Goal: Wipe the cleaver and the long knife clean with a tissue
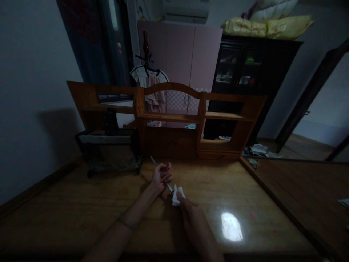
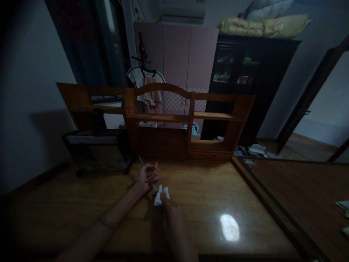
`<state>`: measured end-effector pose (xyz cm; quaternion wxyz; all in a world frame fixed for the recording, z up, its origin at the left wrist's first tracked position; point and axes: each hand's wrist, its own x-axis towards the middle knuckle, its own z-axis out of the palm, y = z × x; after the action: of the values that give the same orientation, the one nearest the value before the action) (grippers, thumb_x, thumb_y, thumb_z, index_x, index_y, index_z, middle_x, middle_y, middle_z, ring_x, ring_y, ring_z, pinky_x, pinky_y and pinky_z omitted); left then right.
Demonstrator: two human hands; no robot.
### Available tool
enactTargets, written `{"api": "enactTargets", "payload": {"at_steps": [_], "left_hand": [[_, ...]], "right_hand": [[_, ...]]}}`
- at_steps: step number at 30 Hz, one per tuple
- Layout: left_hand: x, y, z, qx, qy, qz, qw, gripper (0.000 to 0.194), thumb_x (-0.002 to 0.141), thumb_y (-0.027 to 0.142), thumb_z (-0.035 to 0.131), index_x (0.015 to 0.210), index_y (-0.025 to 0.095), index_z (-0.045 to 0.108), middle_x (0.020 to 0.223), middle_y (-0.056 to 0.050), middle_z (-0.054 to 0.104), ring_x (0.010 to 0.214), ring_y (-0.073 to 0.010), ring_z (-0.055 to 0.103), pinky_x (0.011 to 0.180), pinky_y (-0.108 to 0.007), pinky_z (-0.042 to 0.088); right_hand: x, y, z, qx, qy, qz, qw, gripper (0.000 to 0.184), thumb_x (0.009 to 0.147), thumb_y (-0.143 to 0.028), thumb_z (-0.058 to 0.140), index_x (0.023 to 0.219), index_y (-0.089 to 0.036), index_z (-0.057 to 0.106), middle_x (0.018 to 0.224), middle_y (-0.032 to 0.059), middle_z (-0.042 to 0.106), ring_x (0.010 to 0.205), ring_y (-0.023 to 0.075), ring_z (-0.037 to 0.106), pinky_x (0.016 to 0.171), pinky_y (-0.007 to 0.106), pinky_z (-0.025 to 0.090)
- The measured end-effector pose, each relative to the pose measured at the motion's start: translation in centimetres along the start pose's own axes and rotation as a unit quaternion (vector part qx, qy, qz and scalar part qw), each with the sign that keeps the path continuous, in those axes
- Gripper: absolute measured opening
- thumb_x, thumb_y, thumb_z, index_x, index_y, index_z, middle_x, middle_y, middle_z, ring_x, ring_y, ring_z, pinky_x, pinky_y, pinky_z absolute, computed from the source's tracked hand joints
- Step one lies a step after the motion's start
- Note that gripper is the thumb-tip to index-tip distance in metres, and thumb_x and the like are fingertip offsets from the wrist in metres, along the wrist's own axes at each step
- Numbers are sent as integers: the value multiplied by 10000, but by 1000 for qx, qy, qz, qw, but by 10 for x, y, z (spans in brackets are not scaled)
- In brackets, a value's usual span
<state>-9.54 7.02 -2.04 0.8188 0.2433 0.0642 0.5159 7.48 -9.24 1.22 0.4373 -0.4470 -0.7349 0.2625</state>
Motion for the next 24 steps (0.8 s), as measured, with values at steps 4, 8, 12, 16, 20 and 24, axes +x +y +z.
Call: {"api": "enactTargets", "payload": {"at_steps": [4,8,12,16,20,24], "left_hand": [[0,-2,1,3,-5,-7,1000,117,804,183,445,694,151,465,422,103,180,259,-48,198,323,-181,159],[-1,-3,2,4,-8,-13,1000,136,804,181,445,670,159,433,427,103,176,261,-47,196,338,-187,200],[-1,-3,3,11,-10,-13,1000,133,804,163,440,671,157,435,433,101,187,267,-45,201,358,-191,250],[0,-4,6,33,-15,-13,999,128,804,132,440,680,144,467,437,97,206,281,-46,222,384,-192,293],[2,-5,8,61,-25,-19,998,131,784,118,453,660,129,492,427,88,232,290,-43,222,386,-186,295],[3,-6,8,81,-33,-19,996,119,773,133,465,675,121,532,400,89,227,288,-43,188,375,-184,282]], "right_hand": [[-21,2,-19,15,-72,13,997,484,876,-90,377,1305,-254,530,1019,79,698,876,199,676,728,229,514],[-48,13,-30,10,-56,-1,998,454,841,-146,447,1263,-254,575,1079,85,681,940,235,664,756,258,523],[-62,20,-33,-25,-19,40,999,449,826,-178,460,1250,-254,586,1084,87,678,945,249,661,789,290,528],[-46,12,-27,-42,5,65,997,517,887,-162,402,1400,-224,402,1300,98,546,1138,231,562,920,334,481],[-15,1,-5,-41,17,8,999,584,846,-34,358,1391,-237,412,1432,61,399,1322,208,355,1077,408,333],[4,-2,16,-51,-19,-29,998,735,703,39,418,1377,-252,431,1436,52,393,1284,230,413,1059,404,377]]}}
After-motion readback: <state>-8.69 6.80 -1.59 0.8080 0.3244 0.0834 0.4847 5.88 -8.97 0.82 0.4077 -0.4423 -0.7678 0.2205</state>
